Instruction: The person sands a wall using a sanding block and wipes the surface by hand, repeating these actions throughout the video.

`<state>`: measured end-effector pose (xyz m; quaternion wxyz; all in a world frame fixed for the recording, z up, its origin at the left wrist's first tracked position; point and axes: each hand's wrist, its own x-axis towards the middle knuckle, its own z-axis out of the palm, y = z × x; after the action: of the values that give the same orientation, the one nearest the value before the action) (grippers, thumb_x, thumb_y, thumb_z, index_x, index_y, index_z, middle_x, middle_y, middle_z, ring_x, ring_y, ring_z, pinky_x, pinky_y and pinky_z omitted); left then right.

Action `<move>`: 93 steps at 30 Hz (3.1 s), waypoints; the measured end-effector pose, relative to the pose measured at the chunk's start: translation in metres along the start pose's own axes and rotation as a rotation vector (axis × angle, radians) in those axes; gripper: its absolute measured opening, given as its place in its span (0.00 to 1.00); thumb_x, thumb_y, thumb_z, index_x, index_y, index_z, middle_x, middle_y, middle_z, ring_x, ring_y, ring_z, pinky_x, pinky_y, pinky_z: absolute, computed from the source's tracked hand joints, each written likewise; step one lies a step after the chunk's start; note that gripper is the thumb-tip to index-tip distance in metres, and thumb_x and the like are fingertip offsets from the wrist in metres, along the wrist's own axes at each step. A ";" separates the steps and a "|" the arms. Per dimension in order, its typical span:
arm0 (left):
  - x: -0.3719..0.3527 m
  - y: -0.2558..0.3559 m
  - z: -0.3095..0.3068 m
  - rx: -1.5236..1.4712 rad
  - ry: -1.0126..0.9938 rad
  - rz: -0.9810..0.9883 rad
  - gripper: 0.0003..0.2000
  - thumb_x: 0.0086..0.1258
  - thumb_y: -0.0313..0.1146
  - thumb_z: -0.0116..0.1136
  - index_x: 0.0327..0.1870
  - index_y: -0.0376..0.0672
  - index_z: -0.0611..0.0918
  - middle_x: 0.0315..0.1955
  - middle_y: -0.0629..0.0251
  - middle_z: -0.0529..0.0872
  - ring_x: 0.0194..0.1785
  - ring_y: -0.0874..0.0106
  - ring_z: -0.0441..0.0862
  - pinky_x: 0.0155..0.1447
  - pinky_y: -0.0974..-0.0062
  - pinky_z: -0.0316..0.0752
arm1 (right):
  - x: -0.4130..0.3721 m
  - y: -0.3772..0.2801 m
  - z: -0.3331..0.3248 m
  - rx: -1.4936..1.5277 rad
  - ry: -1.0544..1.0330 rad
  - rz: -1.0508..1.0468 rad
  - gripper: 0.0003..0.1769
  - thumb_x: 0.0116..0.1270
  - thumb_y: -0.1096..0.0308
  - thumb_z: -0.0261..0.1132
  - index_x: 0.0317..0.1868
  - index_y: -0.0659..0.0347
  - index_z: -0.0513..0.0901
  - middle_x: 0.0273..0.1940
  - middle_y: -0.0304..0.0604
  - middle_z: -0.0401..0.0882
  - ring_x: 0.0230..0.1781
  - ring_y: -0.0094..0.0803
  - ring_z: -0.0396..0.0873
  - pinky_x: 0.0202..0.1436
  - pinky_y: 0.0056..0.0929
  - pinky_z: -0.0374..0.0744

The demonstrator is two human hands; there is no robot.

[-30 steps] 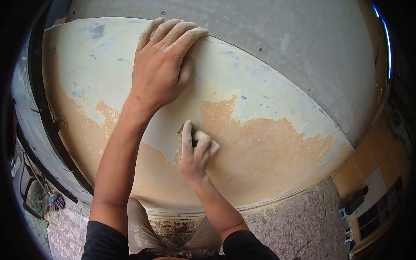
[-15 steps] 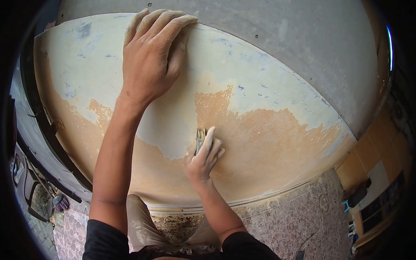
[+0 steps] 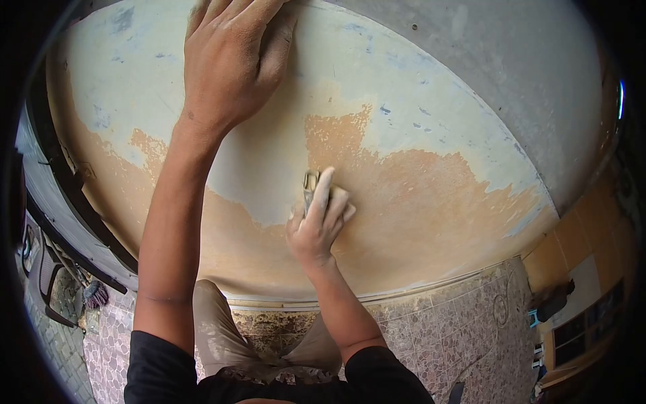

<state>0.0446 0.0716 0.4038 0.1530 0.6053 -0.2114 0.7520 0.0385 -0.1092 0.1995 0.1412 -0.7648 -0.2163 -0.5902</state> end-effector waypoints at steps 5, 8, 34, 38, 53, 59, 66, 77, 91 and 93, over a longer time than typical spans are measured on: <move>-0.001 0.000 0.002 0.025 0.002 0.009 0.12 0.67 0.25 0.54 0.50 0.38 0.83 0.48 0.58 0.86 0.60 0.59 0.80 0.76 0.52 0.62 | 0.060 -0.005 -0.010 0.060 0.076 0.007 0.43 0.66 0.73 0.62 0.79 0.77 0.56 0.47 0.50 0.73 0.43 0.41 0.71 0.49 0.42 0.61; -0.004 -0.002 0.004 0.025 -0.010 0.003 0.12 0.68 0.25 0.54 0.51 0.38 0.84 0.48 0.57 0.87 0.60 0.58 0.80 0.77 0.52 0.61 | 0.140 -0.014 -0.018 0.070 0.146 -0.076 0.45 0.65 0.73 0.62 0.80 0.75 0.55 0.47 0.49 0.72 0.43 0.40 0.70 0.48 0.40 0.61; -0.058 0.038 0.025 0.339 -0.082 -0.030 0.27 0.78 0.47 0.52 0.77 0.55 0.71 0.77 0.58 0.66 0.82 0.54 0.57 0.83 0.47 0.47 | -0.424 -0.040 -0.071 0.627 -0.950 0.738 0.34 0.70 0.67 0.65 0.75 0.57 0.68 0.55 0.55 0.75 0.55 0.58 0.76 0.57 0.49 0.76; -0.084 0.070 0.031 0.369 -0.290 -0.080 0.31 0.80 0.51 0.48 0.81 0.51 0.65 0.82 0.60 0.59 0.85 0.57 0.49 0.85 0.50 0.35 | -0.426 -0.037 -0.050 0.618 -1.105 0.864 0.33 0.70 0.65 0.66 0.74 0.58 0.68 0.57 0.57 0.75 0.58 0.57 0.76 0.61 0.48 0.76; -0.181 0.139 0.032 0.091 -0.936 0.413 0.34 0.81 0.55 0.41 0.84 0.51 0.56 0.84 0.72 0.53 0.85 0.72 0.48 0.88 0.61 0.37 | -0.447 -0.045 -0.044 0.614 -1.347 0.737 0.35 0.70 0.61 0.66 0.74 0.65 0.68 0.63 0.61 0.74 0.65 0.58 0.74 0.67 0.48 0.74; -0.156 0.108 0.013 -0.023 -1.018 0.485 0.35 0.79 0.56 0.47 0.84 0.56 0.56 0.83 0.75 0.54 0.85 0.73 0.50 0.88 0.63 0.42 | -0.466 -0.037 -0.042 0.567 -1.264 0.752 0.34 0.70 0.58 0.64 0.73 0.61 0.68 0.65 0.61 0.72 0.65 0.59 0.74 0.65 0.51 0.76; -0.113 0.067 -0.018 0.231 -0.774 0.228 0.42 0.71 0.67 0.54 0.82 0.58 0.62 0.81 0.72 0.60 0.84 0.68 0.53 0.87 0.56 0.42 | -0.440 -0.034 -0.055 0.542 -1.322 0.791 0.36 0.70 0.56 0.65 0.73 0.64 0.69 0.68 0.60 0.73 0.69 0.55 0.72 0.71 0.47 0.72; -0.100 0.074 -0.014 0.305 -0.588 0.021 0.40 0.74 0.61 0.54 0.82 0.51 0.61 0.82 0.66 0.57 0.86 0.60 0.46 0.85 0.43 0.30 | -0.456 -0.037 -0.045 0.535 -1.330 0.737 0.34 0.70 0.56 0.64 0.73 0.61 0.69 0.67 0.58 0.72 0.67 0.56 0.74 0.67 0.50 0.75; -0.212 0.090 -0.038 0.149 -0.871 0.131 0.36 0.72 0.57 0.59 0.81 0.63 0.64 0.81 0.72 0.61 0.83 0.63 0.56 0.84 0.42 0.41 | -0.454 -0.035 -0.050 0.514 -1.327 0.775 0.35 0.70 0.59 0.65 0.73 0.65 0.68 0.65 0.62 0.74 0.68 0.57 0.72 0.69 0.47 0.73; -0.237 0.094 -0.049 0.181 -0.915 0.089 0.36 0.71 0.55 0.61 0.80 0.65 0.65 0.81 0.72 0.62 0.83 0.62 0.57 0.84 0.42 0.43 | -0.451 -0.035 -0.051 0.524 -1.313 0.761 0.35 0.70 0.58 0.64 0.74 0.61 0.68 0.65 0.61 0.73 0.66 0.58 0.74 0.67 0.50 0.75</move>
<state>0.0100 0.0209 0.1512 -0.0418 0.8759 -0.2164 0.4292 -0.1166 -0.1771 -0.2234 0.3516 -0.9191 -0.1110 0.1389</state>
